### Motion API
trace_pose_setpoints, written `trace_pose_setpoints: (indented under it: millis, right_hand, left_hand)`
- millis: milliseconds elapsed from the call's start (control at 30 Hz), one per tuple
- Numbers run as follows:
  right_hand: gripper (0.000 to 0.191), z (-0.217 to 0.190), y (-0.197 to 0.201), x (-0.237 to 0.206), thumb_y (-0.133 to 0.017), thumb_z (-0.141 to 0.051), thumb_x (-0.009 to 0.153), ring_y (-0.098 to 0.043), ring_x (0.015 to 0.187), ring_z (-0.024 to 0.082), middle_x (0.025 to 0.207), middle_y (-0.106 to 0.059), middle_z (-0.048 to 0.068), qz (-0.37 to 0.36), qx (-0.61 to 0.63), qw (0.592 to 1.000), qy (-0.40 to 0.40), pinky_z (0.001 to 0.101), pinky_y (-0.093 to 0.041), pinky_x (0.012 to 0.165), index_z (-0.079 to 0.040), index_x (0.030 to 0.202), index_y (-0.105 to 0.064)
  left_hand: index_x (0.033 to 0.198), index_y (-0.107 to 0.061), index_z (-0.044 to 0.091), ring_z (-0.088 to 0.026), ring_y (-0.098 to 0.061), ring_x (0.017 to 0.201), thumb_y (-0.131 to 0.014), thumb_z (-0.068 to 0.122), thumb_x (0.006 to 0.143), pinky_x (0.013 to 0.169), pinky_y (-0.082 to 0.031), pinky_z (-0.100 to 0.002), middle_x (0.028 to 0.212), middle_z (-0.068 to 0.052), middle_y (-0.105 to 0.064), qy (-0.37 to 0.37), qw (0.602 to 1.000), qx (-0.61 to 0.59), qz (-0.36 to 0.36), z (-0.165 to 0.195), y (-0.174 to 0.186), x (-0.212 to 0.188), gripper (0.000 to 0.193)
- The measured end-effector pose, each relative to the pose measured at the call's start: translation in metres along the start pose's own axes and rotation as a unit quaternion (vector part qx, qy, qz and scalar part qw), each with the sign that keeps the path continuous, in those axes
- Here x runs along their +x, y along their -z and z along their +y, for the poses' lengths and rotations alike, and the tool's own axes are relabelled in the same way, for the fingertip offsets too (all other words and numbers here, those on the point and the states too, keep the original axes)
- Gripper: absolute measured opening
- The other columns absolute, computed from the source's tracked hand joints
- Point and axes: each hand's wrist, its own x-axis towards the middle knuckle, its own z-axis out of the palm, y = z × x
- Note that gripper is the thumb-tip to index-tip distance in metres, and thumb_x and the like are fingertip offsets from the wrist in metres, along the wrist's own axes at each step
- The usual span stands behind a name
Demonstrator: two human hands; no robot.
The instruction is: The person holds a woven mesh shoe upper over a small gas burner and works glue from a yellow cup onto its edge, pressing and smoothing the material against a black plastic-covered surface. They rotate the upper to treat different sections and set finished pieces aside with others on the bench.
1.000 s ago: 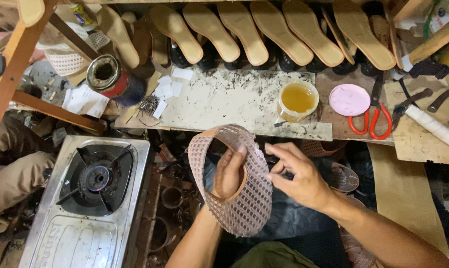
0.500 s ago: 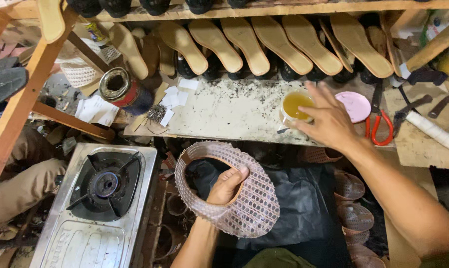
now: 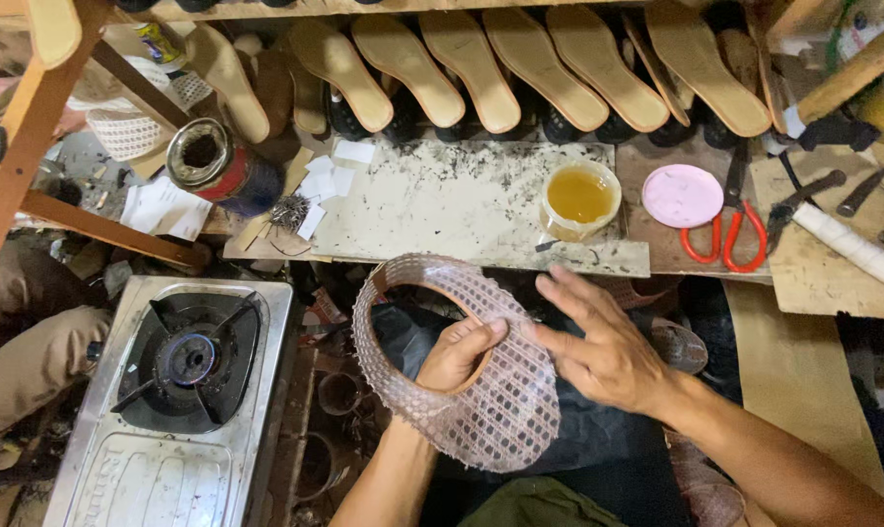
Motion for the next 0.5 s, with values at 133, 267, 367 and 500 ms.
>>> trace_pose_setpoints:
  millis: [133, 267, 367, 500]
  right_hand:
    - [0.056, 0.007, 0.003, 0.009, -0.068, 0.008, 0.075, -0.039, 0.148, 0.042, 0.156, -0.042, 0.018, 0.036, 0.024, 0.999, 0.0, 0.0506, -0.037, 0.121, -0.013, 0.126, -0.07]
    - [0.057, 0.005, 0.006, 0.01, -0.068, 0.008, 0.072, -0.039, 0.147, 0.043, 0.155, -0.042, 0.02, 0.02, 0.058, 0.998, 0.008, 0.0515, -0.036, 0.12, -0.013, 0.125, -0.071]
    - [0.051, 0.003, 0.01, 0.007, -0.071, 0.005, 0.074, -0.042, 0.147, 0.04, 0.153, -0.045, 0.016, 0.035, 0.076, 0.996, 0.03, 0.0487, -0.038, 0.121, -0.018, 0.119, -0.073]
    - [0.049, 0.003, 0.01, 0.005, -0.071, 0.006, 0.071, -0.043, 0.144, 0.039, 0.15, -0.046, 0.018, 0.061, 0.053, 0.996, 0.025, 0.049, -0.039, 0.118, -0.015, 0.116, -0.075]
  left_hand:
    - [0.116, -0.067, -0.005, -0.018, -0.073, 0.089, -0.059, 0.009, 0.1, 0.081, -0.06, -0.032, 0.104, -0.012, -0.074, 0.026, 0.999, 0.018, -0.024, -0.006, -0.005, 0.001, 0.023]
    - [0.113, -0.067, -0.008, -0.019, -0.072, 0.086, -0.059, 0.005, 0.104, 0.079, -0.059, -0.033, 0.102, -0.014, -0.074, -0.01, 0.999, 0.027, -0.037, -0.005, 0.001, -0.003, 0.018]
    - [0.11, -0.068, -0.008, -0.021, -0.073, 0.081, -0.059, 0.009, 0.102, 0.075, -0.06, -0.033, 0.097, -0.015, -0.075, 0.002, 1.0, -0.003, 0.004, -0.002, 0.008, -0.008, 0.021]
    - [0.109, -0.068, -0.009, -0.02, -0.073, 0.082, -0.06, 0.01, 0.106, 0.075, -0.06, -0.033, 0.099, -0.016, -0.075, -0.016, 0.999, 0.001, -0.039, -0.002, 0.01, -0.006, 0.021]
